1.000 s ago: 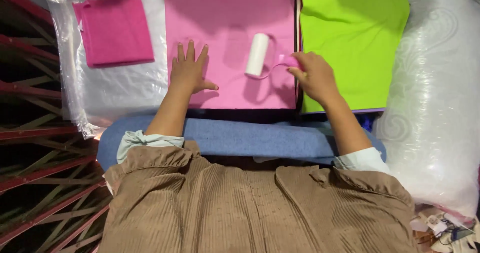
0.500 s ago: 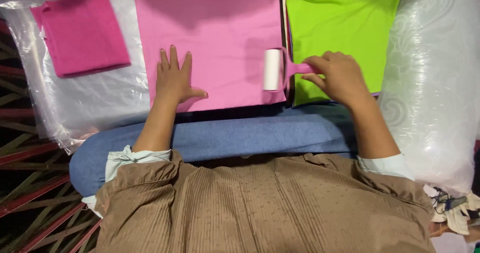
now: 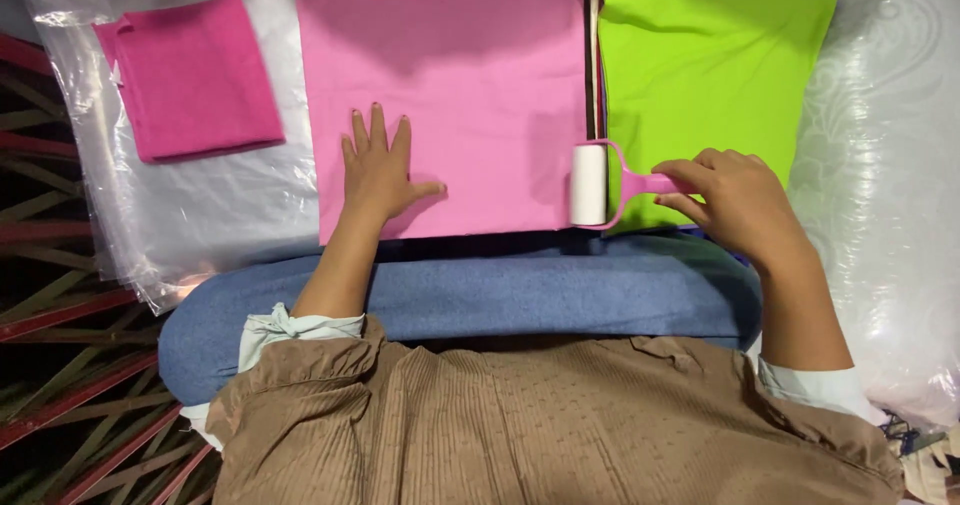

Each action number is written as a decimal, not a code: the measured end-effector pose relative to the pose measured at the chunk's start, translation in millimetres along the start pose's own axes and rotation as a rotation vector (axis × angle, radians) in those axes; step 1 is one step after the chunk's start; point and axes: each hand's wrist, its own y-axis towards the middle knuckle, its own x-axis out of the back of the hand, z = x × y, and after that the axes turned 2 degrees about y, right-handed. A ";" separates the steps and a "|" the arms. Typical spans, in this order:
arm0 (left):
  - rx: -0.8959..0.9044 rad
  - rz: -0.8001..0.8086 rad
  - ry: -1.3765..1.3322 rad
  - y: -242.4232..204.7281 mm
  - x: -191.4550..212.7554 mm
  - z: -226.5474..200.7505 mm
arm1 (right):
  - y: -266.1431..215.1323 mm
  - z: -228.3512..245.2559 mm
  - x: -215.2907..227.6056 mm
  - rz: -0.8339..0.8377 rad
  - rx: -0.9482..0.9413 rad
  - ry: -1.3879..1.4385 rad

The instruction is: Lint rolling a pink fabric piece to remove debris and then filling it with white fiberfill stuffing.

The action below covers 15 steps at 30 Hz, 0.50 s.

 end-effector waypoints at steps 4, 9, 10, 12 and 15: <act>-0.045 -0.194 -0.046 4.4 -3.5 -12.5 | 65.0 63.7 -12.8 -0.108 0.059 0.163; 0.009 -0.212 0.011 3.3 -24.0 -2.6 | 126.9 67.1 -78.5 -0.041 0.198 0.264; 0.011 -0.212 0.014 4.0 -28.5 -1.1 | 115.5 51.7 -64.9 -0.042 0.199 0.266; 0.076 -0.252 0.006 4.8 -33.8 6.0 | 100.8 22.3 -35.1 0.070 0.031 0.105; 0.324 -0.388 -0.018 10.8 -48.9 10.2 | 76.9 -7.7 -3.7 0.099 -0.086 -0.175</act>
